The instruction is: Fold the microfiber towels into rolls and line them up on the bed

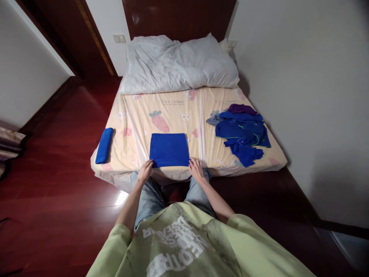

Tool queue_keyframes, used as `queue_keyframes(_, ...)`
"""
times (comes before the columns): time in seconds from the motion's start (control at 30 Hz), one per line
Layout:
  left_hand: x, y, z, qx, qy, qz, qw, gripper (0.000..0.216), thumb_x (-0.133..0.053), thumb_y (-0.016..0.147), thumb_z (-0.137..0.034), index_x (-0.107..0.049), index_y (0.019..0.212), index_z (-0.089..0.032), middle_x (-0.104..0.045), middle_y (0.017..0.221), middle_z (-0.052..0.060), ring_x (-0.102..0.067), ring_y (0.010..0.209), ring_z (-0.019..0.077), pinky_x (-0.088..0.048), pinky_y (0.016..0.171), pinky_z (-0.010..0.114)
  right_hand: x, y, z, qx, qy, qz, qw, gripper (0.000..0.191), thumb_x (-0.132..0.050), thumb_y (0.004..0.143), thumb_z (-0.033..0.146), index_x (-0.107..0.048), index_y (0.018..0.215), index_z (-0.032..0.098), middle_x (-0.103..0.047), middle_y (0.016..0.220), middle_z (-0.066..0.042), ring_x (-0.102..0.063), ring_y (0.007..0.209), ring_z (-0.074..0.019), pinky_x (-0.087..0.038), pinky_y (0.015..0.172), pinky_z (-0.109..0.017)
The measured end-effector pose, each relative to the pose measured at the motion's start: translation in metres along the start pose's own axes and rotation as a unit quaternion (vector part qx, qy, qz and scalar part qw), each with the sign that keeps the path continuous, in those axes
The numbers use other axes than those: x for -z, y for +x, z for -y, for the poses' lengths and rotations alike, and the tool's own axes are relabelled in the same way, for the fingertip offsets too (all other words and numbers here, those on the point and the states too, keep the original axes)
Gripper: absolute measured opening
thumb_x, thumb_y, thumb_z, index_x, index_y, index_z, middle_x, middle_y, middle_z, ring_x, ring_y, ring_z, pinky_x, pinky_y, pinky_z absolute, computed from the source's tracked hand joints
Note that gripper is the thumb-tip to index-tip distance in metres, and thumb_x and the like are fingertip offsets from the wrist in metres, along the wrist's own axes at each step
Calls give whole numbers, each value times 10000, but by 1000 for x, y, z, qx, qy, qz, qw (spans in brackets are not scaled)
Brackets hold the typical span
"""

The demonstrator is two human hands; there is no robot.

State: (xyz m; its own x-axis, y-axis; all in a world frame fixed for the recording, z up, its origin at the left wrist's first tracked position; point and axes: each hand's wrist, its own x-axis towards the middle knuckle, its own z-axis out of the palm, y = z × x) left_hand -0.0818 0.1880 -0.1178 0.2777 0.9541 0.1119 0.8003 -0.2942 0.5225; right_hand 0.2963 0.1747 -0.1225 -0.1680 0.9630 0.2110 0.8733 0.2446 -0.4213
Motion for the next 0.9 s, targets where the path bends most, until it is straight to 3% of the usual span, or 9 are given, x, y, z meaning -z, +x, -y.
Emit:
queue_keyframes(0.13,-2,-4,2,-11,6,5,1000,470,-521,925,-250,-582,1387,-190,-528,1519,125,-457,1443,265,-396,1215,458,8,-1,-2,35,-9,30,999,458,-407,994,186,-619,1398,153,-594,1447,-173,-518,1327,-337,-387,1124,-549)
queue_keyframes(0.37,-6,3,3,2,38,21,999,618,-508,808,-115,-556,1422,-167,-562,1488,141,-473,1437,277,-401,1211,481,8,13,-5,128,1,73,989,525,-449,917,74,-634,1396,180,-616,1439,-136,-527,1360,-289,-360,1187,-515)
queue_keyframes(0.63,-5,10,2,18,56,31,998,584,-461,809,-52,-604,1361,-178,-602,1445,146,-526,1396,275,-448,1165,459,3,15,-9,107,15,79,991,534,-500,897,134,-613,1417,184,-589,1475,-129,-528,1375,-285,-426,1139,-499)
queue_keyframes(0.9,11,18,-5,27,71,52,996,565,-438,825,-29,-653,1312,-220,-661,1372,114,-585,1331,250,-481,1116,412,-5,34,-2,73,29,41,996,561,-469,829,26,-696,1311,204,-704,1232,-126,-612,1188,-272,-512,1063,-459)
